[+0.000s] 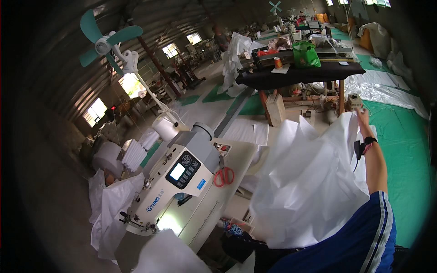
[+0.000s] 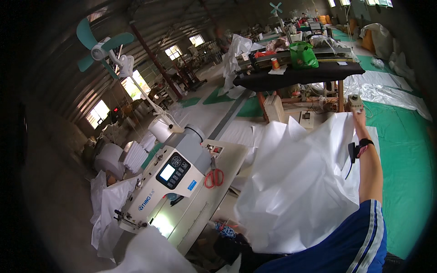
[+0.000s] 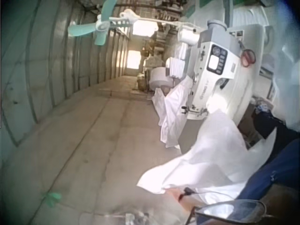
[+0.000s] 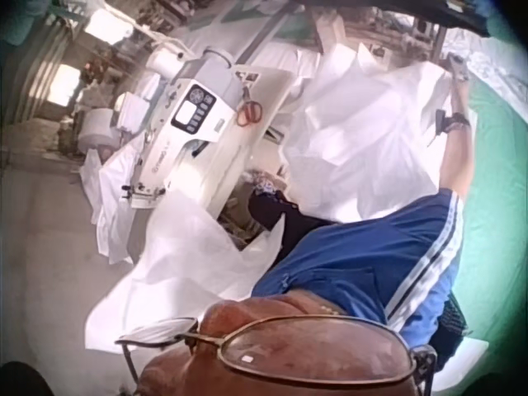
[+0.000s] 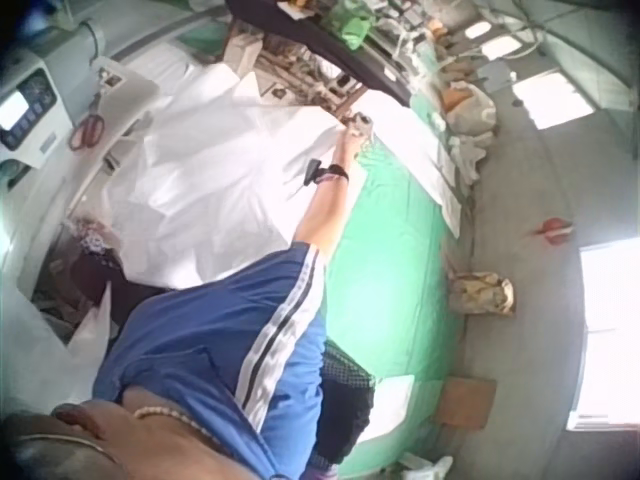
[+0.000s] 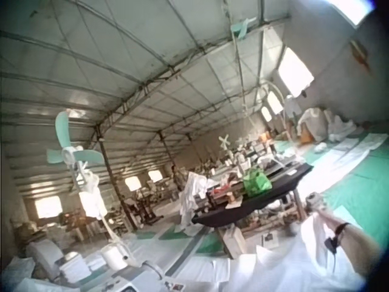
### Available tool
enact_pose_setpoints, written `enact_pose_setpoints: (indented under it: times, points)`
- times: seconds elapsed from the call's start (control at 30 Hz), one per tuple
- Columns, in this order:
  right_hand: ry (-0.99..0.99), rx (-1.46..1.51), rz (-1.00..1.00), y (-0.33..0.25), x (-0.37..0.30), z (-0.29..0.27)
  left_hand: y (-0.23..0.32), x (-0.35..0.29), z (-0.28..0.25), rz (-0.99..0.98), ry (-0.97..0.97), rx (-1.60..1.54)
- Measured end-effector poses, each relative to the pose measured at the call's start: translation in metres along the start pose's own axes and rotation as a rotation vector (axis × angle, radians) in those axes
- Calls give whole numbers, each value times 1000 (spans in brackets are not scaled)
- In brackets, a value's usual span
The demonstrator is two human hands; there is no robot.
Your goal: Sewing edges of large white plastic/vinyl sheets using an industrial sewing machine.
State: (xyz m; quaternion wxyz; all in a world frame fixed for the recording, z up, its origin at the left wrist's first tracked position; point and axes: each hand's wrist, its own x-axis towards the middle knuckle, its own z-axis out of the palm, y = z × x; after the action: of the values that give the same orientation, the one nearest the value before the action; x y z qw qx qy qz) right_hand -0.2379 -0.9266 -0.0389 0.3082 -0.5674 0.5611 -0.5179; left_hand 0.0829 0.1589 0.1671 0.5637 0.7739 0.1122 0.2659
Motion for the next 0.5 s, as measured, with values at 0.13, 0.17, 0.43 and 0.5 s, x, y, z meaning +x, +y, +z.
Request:
enact_pose_setpoints:
  times: [0.13, 0.17, 0.43, 0.5]
  points:
    - [-600, 139, 186, -61, -117, 12, 7, -1, -4, 36, 23, 62]
    - [-696, 125, 139, -80, -143, 9, 8, -1, -5, 47, 32, 72]
    - [-1688, -64, -1138, -195, -335, -50, 26, -16, -29, 170, 142, 131]
    - [-1647, -315, -1495, -173, -403, -45, 34, -25, -45, 237, 200, 140]
